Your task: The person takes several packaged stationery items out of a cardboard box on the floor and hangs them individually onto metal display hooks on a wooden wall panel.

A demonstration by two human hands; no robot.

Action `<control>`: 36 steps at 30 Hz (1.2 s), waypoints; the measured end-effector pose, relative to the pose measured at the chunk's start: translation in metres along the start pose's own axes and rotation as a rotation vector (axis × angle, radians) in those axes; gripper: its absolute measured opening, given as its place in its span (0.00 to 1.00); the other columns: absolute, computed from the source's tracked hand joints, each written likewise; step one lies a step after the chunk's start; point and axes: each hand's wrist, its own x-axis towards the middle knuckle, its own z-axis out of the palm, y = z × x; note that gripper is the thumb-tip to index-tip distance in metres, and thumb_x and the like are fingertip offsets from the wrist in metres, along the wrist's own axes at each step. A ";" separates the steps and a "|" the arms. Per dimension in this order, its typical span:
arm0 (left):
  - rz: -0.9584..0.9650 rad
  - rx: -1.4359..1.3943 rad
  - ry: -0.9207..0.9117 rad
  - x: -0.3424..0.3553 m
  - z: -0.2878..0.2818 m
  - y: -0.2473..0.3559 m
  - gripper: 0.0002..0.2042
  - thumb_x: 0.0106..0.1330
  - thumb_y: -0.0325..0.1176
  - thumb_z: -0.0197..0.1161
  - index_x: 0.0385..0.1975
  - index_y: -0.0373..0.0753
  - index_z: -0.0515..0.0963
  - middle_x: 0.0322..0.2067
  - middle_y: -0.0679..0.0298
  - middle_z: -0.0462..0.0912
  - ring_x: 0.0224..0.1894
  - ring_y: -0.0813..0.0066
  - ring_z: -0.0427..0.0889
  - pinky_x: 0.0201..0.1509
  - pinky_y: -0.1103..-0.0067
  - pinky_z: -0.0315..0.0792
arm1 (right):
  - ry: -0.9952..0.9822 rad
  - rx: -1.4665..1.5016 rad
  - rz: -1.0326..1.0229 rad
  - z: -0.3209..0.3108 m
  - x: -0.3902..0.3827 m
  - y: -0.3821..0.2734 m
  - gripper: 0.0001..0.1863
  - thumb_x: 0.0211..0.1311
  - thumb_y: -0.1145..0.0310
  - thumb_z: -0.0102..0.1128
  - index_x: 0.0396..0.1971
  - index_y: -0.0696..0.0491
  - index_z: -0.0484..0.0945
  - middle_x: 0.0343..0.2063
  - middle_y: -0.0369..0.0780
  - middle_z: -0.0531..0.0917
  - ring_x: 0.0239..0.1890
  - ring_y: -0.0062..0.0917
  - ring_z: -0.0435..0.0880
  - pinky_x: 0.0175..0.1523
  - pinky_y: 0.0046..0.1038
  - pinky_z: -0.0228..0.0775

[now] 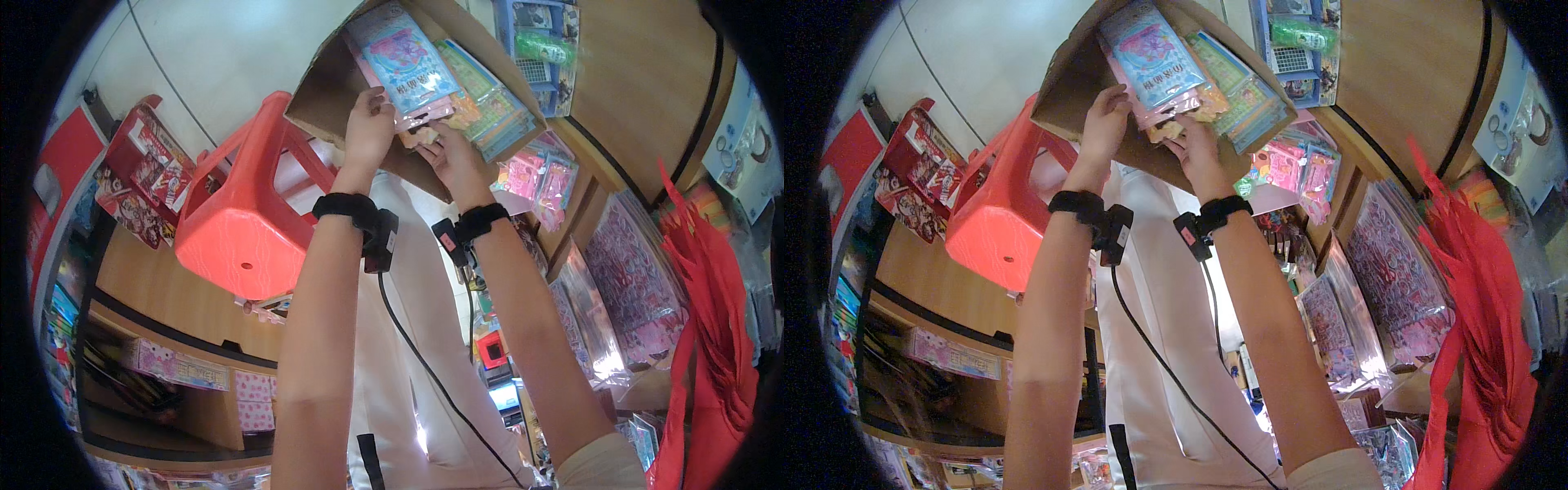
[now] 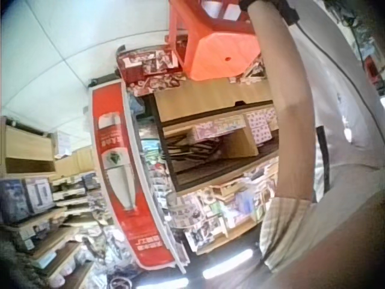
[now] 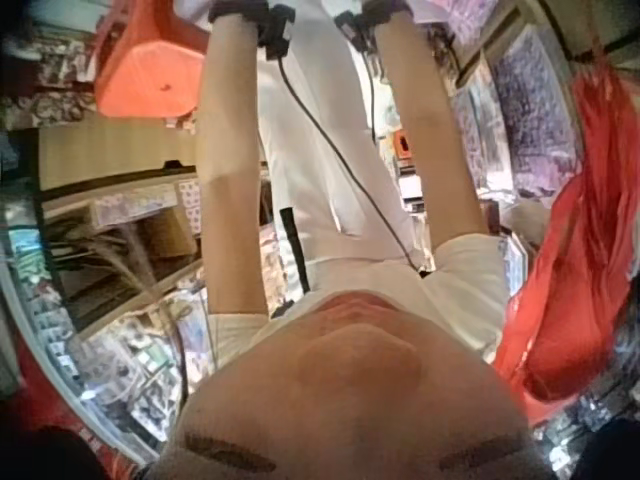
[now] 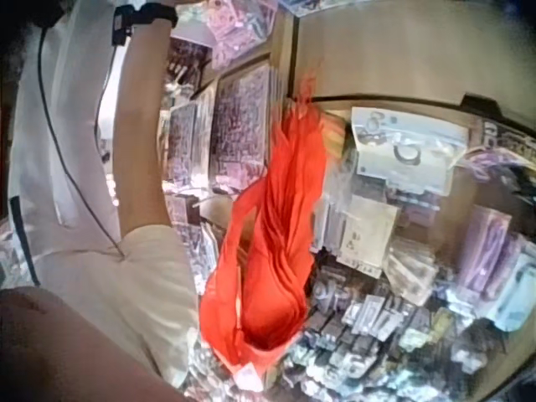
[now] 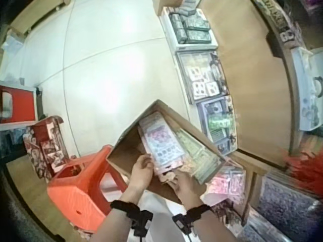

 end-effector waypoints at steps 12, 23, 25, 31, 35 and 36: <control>0.315 0.203 -0.014 0.006 0.024 0.019 0.21 0.58 0.27 0.50 0.54 0.35 0.64 0.55 0.51 0.65 0.56 0.65 0.65 0.59 0.78 0.57 | -0.178 -0.205 -0.337 0.074 -0.002 -0.054 0.14 0.49 0.66 0.60 0.33 0.59 0.75 0.31 0.39 0.79 0.32 0.23 0.77 0.36 0.27 0.69; 0.430 0.463 0.108 -0.077 0.000 0.035 0.32 0.46 0.21 0.58 0.56 0.34 0.57 0.56 0.48 0.60 0.58 0.50 0.58 0.61 0.66 0.53 | 0.078 -0.420 -0.683 0.048 -0.044 -0.044 0.12 0.42 0.71 0.64 0.27 0.62 0.76 0.26 0.40 0.80 0.28 0.24 0.78 0.37 0.25 0.68; 0.416 0.715 0.097 -0.116 -0.015 0.066 0.40 0.42 0.20 0.62 0.59 0.36 0.50 0.60 0.49 0.50 0.62 0.48 0.48 0.64 0.62 0.46 | 0.113 -0.528 -0.560 0.034 -0.103 -0.052 0.14 0.45 0.72 0.62 0.33 0.62 0.74 0.31 0.39 0.79 0.33 0.22 0.77 0.40 0.24 0.67; 0.840 1.010 0.079 -0.224 -0.063 0.120 0.36 0.40 0.23 0.62 0.55 0.40 0.60 0.61 0.54 0.50 0.64 0.49 0.44 0.63 0.51 0.37 | -0.244 -0.240 -0.378 -0.006 -0.295 -0.054 0.25 0.50 0.79 0.56 0.51 0.59 0.63 0.44 0.38 0.73 0.46 0.22 0.71 0.51 0.25 0.63; 1.144 0.967 0.212 -0.316 -0.088 0.150 0.20 0.48 0.26 0.56 0.45 0.45 0.72 0.53 0.66 0.67 0.59 0.64 0.60 0.62 0.49 0.39 | -0.324 -0.215 -0.346 -0.024 -0.397 -0.044 0.27 0.48 0.79 0.59 0.51 0.59 0.62 0.45 0.39 0.73 0.46 0.24 0.72 0.51 0.27 0.63; 1.209 0.922 0.179 -0.347 -0.100 0.156 0.19 0.48 0.26 0.56 0.43 0.45 0.73 0.51 0.66 0.69 0.57 0.64 0.63 0.61 0.51 0.44 | -0.391 -0.259 -0.339 -0.031 -0.432 -0.039 0.28 0.47 0.79 0.60 0.51 0.60 0.62 0.45 0.39 0.73 0.47 0.24 0.72 0.52 0.27 0.63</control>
